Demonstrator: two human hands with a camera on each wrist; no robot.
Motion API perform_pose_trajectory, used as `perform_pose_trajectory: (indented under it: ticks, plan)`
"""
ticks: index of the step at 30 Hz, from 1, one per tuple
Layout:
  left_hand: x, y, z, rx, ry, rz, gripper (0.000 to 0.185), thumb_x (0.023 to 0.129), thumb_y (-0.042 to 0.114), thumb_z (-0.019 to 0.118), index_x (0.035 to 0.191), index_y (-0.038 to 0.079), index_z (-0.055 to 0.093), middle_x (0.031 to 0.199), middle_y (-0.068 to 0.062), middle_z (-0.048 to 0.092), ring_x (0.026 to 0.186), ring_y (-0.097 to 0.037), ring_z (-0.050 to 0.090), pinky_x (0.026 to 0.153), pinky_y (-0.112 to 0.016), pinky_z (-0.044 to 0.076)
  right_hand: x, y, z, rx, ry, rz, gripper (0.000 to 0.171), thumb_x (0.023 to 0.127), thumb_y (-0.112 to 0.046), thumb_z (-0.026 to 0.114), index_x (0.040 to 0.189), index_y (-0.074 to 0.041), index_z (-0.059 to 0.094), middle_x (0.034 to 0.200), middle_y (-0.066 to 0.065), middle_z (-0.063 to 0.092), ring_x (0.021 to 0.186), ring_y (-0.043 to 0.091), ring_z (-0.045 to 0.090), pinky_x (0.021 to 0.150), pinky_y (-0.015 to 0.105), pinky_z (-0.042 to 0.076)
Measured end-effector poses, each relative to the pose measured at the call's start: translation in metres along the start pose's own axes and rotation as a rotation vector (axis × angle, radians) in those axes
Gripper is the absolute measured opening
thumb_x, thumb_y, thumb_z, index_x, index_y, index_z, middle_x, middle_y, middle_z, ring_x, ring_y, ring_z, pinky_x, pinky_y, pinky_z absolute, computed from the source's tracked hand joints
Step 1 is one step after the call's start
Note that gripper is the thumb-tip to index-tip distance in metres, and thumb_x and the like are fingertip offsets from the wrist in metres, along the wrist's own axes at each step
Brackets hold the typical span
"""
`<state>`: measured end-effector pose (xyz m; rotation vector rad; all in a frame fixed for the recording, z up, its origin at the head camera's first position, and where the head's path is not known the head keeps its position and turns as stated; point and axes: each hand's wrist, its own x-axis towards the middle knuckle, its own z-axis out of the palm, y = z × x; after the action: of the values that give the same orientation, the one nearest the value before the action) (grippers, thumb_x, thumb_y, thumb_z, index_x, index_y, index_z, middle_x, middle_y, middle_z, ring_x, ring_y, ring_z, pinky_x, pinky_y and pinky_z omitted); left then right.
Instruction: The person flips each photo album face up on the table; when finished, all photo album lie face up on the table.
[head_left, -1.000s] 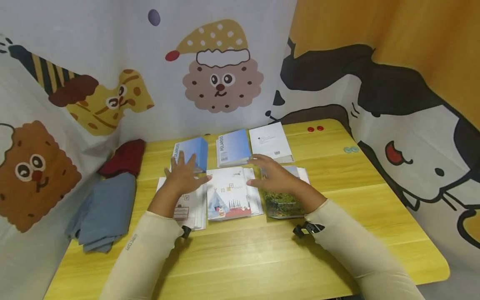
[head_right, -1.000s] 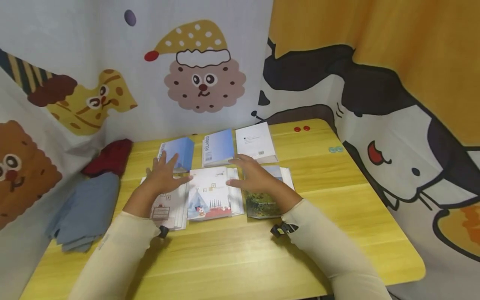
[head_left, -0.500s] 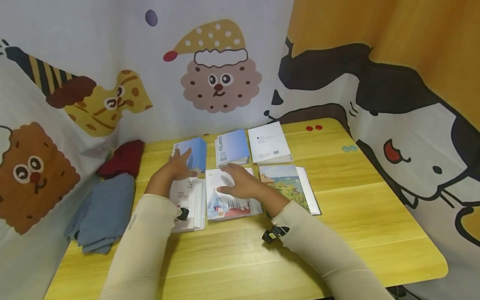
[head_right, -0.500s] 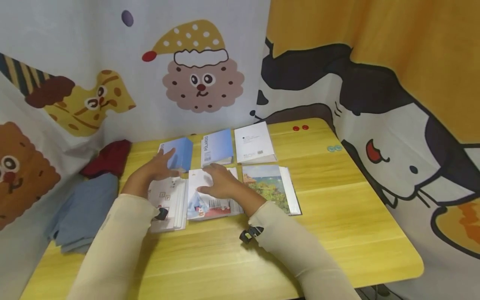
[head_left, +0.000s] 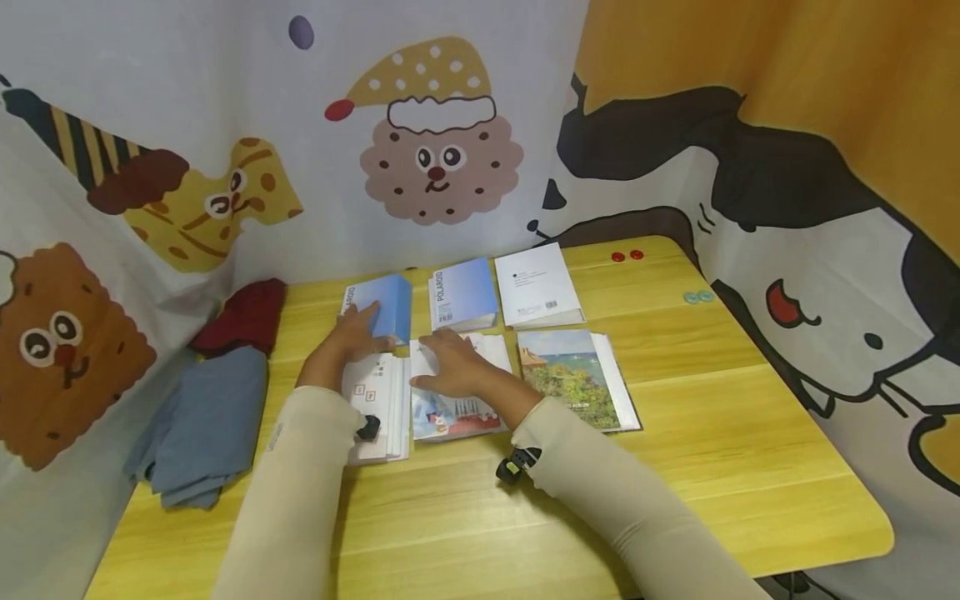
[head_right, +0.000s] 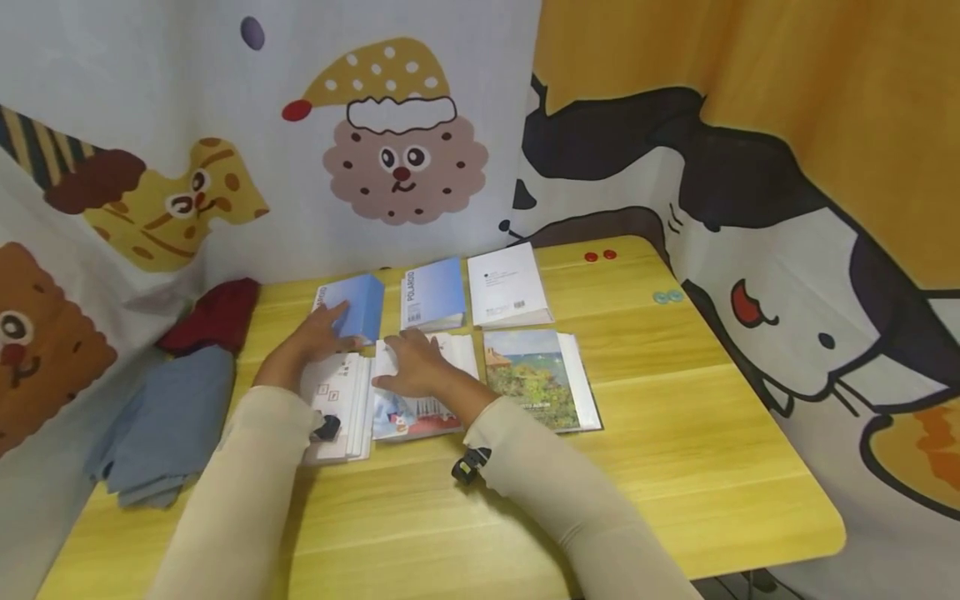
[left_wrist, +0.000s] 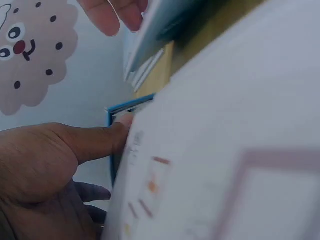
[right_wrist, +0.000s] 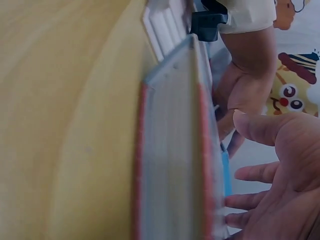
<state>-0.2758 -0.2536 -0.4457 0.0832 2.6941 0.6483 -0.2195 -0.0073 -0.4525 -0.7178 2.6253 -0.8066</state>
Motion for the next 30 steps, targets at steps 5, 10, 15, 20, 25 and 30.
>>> perform_pose_trajectory:
  ticks: [5, 10, 15, 20, 25, 30]
  plan:
    - [0.002, -0.002, 0.002, 0.03, 0.016, 0.007, 0.083, 0.113, 0.036, 0.055, 0.176, 0.007, 0.009, 0.178, -0.038, -0.007, 0.164, -0.064, -0.005, 0.132, -0.077, 0.007, -0.001, 0.002, 0.006, -0.006, -0.009, 0.003, 0.083, 0.104, -0.047, 0.073, 0.17, -0.011, 0.038, 0.182, 0.022, 0.019, 0.173, 0.037, 0.011, 0.139, 0.062, 0.004]
    - [0.003, -0.005, 0.001, 0.064, 0.011, 0.004, 0.079, 0.115, 0.035, 0.051, 0.176, 0.007, 0.008, 0.177, -0.038, -0.006, 0.164, -0.064, -0.005, 0.132, -0.077, 0.008, 0.003, 0.011, 0.015, 0.025, 0.001, -0.034, 0.086, 0.102, -0.051, 0.072, 0.17, -0.01, 0.039, 0.183, 0.021, 0.018, 0.173, 0.037, 0.007, 0.14, 0.06, 0.001]
    - [0.0, -0.009, 0.001, 0.045, 0.01, 0.015, 0.076, 0.117, 0.035, 0.047, 0.176, 0.007, 0.007, 0.177, -0.037, -0.007, 0.164, -0.063, -0.004, 0.132, -0.076, 0.007, 0.008, 0.011, 0.016, 0.061, -0.006, -0.012, 0.091, 0.1, -0.047, 0.075, 0.171, -0.009, 0.034, 0.183, 0.02, 0.018, 0.173, 0.038, 0.008, 0.139, 0.063, 0.002]
    - [-0.006, -0.012, 0.002, 0.003, 0.026, 0.048, 0.075, 0.118, 0.037, 0.043, 0.176, 0.006, 0.006, 0.178, -0.037, -0.002, 0.166, -0.06, 0.002, 0.134, -0.073, 0.008, 0.012, 0.0, 0.011, 0.056, -0.029, 0.01, 0.095, 0.101, -0.052, 0.073, 0.174, -0.013, 0.028, 0.183, 0.017, 0.021, 0.173, 0.038, 0.01, 0.137, 0.069, 0.003]
    - [-0.01, -0.013, 0.003, -0.073, 0.076, 0.118, 0.075, 0.119, 0.037, 0.041, 0.175, 0.0, 0.006, 0.179, -0.034, 0.008, 0.166, -0.057, 0.01, 0.136, -0.069, 0.01, 0.016, -0.014, 0.002, 0.094, -0.031, -0.034, 0.096, 0.104, -0.047, 0.072, 0.176, -0.012, 0.019, 0.183, 0.015, 0.023, 0.171, 0.042, 0.015, 0.135, 0.072, 0.002]
    - [-0.012, -0.011, 0.003, -0.172, 0.105, 0.172, 0.075, 0.12, 0.035, 0.039, 0.174, -0.001, 0.004, 0.179, -0.035, 0.009, 0.166, -0.057, 0.012, 0.136, -0.069, 0.01, 0.024, -0.017, 0.0, 0.198, -0.021, -0.068, 0.104, 0.104, -0.047, 0.072, 0.177, -0.013, 0.007, 0.185, 0.011, 0.013, 0.172, 0.033, 0.018, 0.14, 0.055, 0.015]
